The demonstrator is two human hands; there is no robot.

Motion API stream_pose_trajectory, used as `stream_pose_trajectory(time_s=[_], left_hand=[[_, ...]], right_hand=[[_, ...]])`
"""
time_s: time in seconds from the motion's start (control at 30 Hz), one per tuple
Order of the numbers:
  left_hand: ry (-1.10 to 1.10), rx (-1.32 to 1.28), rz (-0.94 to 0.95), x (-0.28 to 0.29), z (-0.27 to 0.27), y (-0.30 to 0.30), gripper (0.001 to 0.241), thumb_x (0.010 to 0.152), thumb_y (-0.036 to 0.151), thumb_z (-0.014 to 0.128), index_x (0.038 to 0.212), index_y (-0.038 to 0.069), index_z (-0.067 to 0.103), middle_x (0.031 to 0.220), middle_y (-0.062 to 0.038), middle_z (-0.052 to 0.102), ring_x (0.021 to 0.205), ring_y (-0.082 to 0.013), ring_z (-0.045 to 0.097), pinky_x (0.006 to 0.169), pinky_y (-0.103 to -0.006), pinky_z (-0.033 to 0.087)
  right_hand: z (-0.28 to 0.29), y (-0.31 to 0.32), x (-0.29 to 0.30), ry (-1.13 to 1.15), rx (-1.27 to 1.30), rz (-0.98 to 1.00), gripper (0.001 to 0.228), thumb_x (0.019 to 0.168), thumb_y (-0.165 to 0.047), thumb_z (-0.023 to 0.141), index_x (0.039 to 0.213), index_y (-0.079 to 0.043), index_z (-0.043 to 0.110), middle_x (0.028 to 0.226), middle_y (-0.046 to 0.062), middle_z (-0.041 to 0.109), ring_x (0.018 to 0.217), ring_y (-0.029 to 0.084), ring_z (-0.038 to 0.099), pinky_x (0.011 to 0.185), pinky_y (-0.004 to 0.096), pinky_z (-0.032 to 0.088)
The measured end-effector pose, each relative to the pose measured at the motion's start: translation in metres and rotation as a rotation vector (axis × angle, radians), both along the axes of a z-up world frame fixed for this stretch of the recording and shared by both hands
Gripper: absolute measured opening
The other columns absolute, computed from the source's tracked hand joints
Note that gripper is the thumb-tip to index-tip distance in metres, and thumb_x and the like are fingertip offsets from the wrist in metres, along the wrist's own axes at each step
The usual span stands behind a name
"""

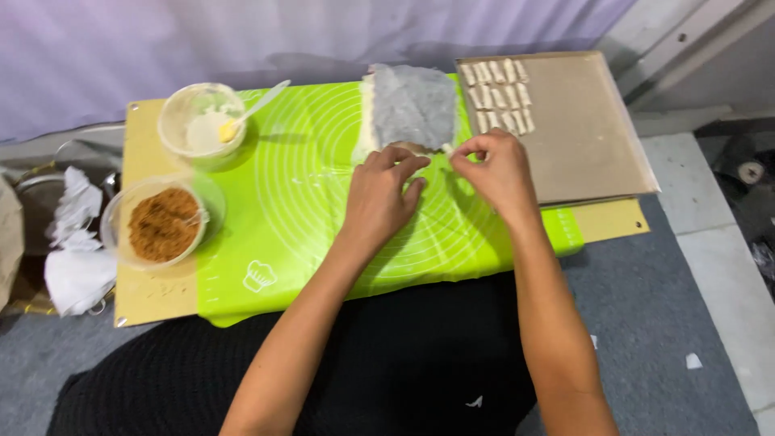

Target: The person is preparing small rolled snacks by placing filling on wrappers, applying a liquid sealant with a brush, and rolling them up.

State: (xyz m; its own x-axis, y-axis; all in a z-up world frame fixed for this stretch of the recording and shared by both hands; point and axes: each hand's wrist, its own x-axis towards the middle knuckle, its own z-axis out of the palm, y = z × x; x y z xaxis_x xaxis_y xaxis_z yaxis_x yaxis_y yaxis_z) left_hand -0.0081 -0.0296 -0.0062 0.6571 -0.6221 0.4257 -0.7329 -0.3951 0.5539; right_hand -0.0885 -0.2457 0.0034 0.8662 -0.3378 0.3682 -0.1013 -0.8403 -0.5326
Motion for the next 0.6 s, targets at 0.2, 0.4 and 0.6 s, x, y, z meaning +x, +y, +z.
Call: stream_pose_trajectory(time_s=[0.2, 0.4, 0.6], left_hand=[[0.255, 0.049, -0.114, -0.023, -0.008, -0.069, 0.036, 0.090, 0.024, 0.072, 0.126, 0.025, 0.072, 0.112, -0.007, 0.070, 0.108, -0.0322, 0.070, 0.089, -0.0460, 0.058], [0.339, 0.084, -0.121, -0.041, -0.004, -0.095, 0.042, 0.091, 0.020, 0.071, 0.133, 0.021, 0.070, 0.116, -0.010, 0.070, 0.111, -0.0318, 0.071, 0.092, -0.0442, 0.059], [0.379, 0.067, -0.122, -0.047, 0.008, -0.092, 0.040, 0.091, 0.015, 0.070, 0.131, 0.012, 0.071, 0.117, -0.018, 0.070, 0.115, -0.0395, 0.069, 0.096, -0.0495, 0.058]], right_hand=[[0.010, -0.051, -0.031, 0.154, 0.086, -0.363, 0.013, 0.081, -0.032, 0.078, 0.084, -0.019, 0.080, 0.072, 0.006, 0.056, 0.073, 0.024, 0.062, 0.069, 0.041, 0.053], [-0.012, -0.078, -0.031, 0.258, 0.146, -0.512, 0.014, 0.078, -0.034, 0.077, 0.081, -0.021, 0.080, 0.064, 0.005, 0.063, 0.072, 0.028, 0.068, 0.062, 0.041, 0.054], [0.003, -0.066, -0.024, 0.309, 0.179, -0.522, 0.016, 0.079, -0.032, 0.075, 0.078, -0.017, 0.080, 0.071, 0.013, 0.072, 0.081, 0.040, 0.072, 0.065, 0.046, 0.054]])
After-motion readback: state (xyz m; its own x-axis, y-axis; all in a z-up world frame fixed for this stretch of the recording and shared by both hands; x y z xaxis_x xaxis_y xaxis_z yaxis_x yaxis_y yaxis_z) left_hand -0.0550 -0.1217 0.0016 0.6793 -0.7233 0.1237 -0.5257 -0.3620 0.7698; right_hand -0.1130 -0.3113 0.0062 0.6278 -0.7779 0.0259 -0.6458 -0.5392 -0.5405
